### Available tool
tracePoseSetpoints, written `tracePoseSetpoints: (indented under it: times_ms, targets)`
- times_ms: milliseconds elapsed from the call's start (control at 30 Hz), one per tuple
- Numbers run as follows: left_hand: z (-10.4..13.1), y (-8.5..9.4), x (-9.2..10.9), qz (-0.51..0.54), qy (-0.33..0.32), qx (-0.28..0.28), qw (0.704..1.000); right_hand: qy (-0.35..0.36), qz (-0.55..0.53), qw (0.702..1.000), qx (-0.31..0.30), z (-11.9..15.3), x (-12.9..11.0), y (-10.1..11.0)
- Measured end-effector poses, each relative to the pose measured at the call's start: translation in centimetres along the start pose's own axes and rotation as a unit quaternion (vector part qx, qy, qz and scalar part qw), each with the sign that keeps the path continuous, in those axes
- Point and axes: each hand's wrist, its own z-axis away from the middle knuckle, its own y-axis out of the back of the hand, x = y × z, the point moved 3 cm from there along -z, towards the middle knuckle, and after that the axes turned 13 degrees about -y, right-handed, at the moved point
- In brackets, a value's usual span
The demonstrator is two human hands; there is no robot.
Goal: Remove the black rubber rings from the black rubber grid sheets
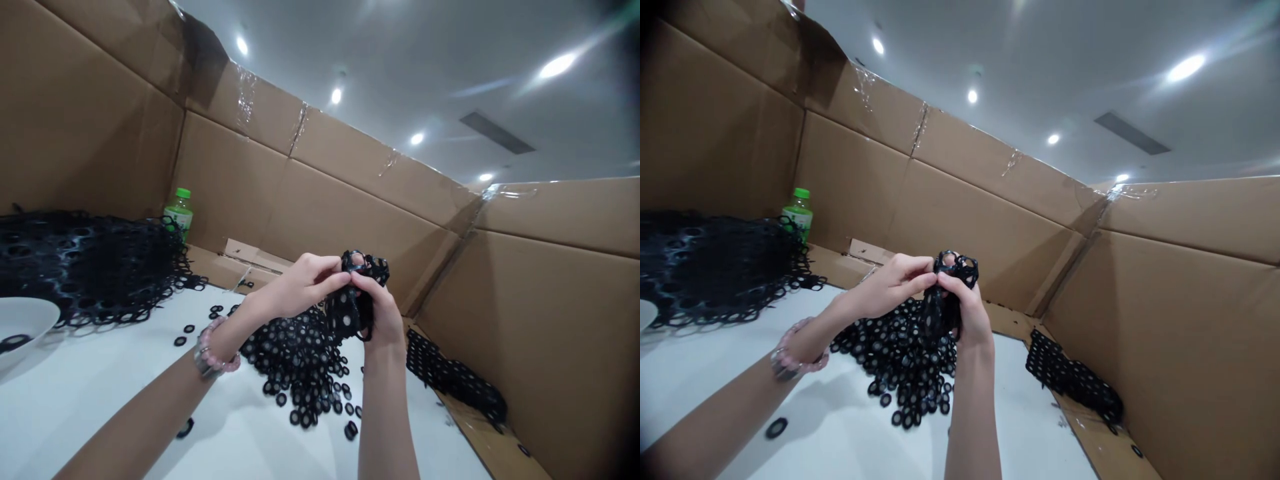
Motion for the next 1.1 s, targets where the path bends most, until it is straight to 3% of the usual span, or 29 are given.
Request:
tracePoseSetpoints:
  times_ms: [100,200,300,467,533,567,633,700,733,833,967,1033,1100]
  targets:
    - [0.0,-0.4,0.3,0.033,0.003,0.039,0.999,0.008,-0.038,0.999,-0.007,0.7,-0.7,-0.2]
    - [-0.1,-1.2,0.8,0.097,0.025,0.083,0.992,0.060,-0.074,0.995,-0.002,1.4,-1.7,-0.2]
    - [-0.1,-1.0,1.0,0.139,0.038,0.073,0.987,0.113,-0.080,0.990,0.028,1.8,-2.8,0.3]
    - [0.5,4.5,0.2,0.065,0.067,0.161,0.983,0.243,-0.112,0.959,0.096,4.6,-5.7,1.8]
    - [0.7,5.6,-0.3,0.001,0.082,0.124,0.989,0.223,-0.116,0.963,0.094,6.6,-5.9,2.0]
    - [0.8,5.4,-0.6,-0.038,0.087,0.077,0.992,0.190,-0.114,0.971,0.093,7.6,-5.4,1.9]
    - [1.6,3.2,-1.4,-0.133,0.099,-0.064,0.984,0.108,-0.115,0.982,0.101,10.1,-3.1,1.7]
    - [3.2,0.0,-2.6,-0.238,0.130,-0.208,0.940,0.034,-0.126,0.983,0.126,12.9,0.4,1.6]
    - [4.3,-1.5,-3.5,-0.295,0.166,-0.269,0.902,0.005,-0.147,0.979,0.143,14.3,2.5,1.7]
    - [7.4,-4.4,-6.0,-0.335,0.214,-0.316,0.862,-0.042,-0.234,0.959,0.156,18.1,8.1,1.3]
    - [9.6,-4.6,-7.7,-0.363,0.256,-0.317,0.838,-0.080,-0.310,0.937,0.142,21.2,12.5,-0.6]
    - [9.5,-4.2,-6.8,-0.379,0.269,-0.306,0.831,-0.088,-0.352,0.920,0.148,22.0,13.7,-1.5]
    - [9.0,-3.8,-4.2,-0.383,0.259,-0.287,0.839,-0.094,-0.380,0.906,0.161,22.5,14.8,-1.9]
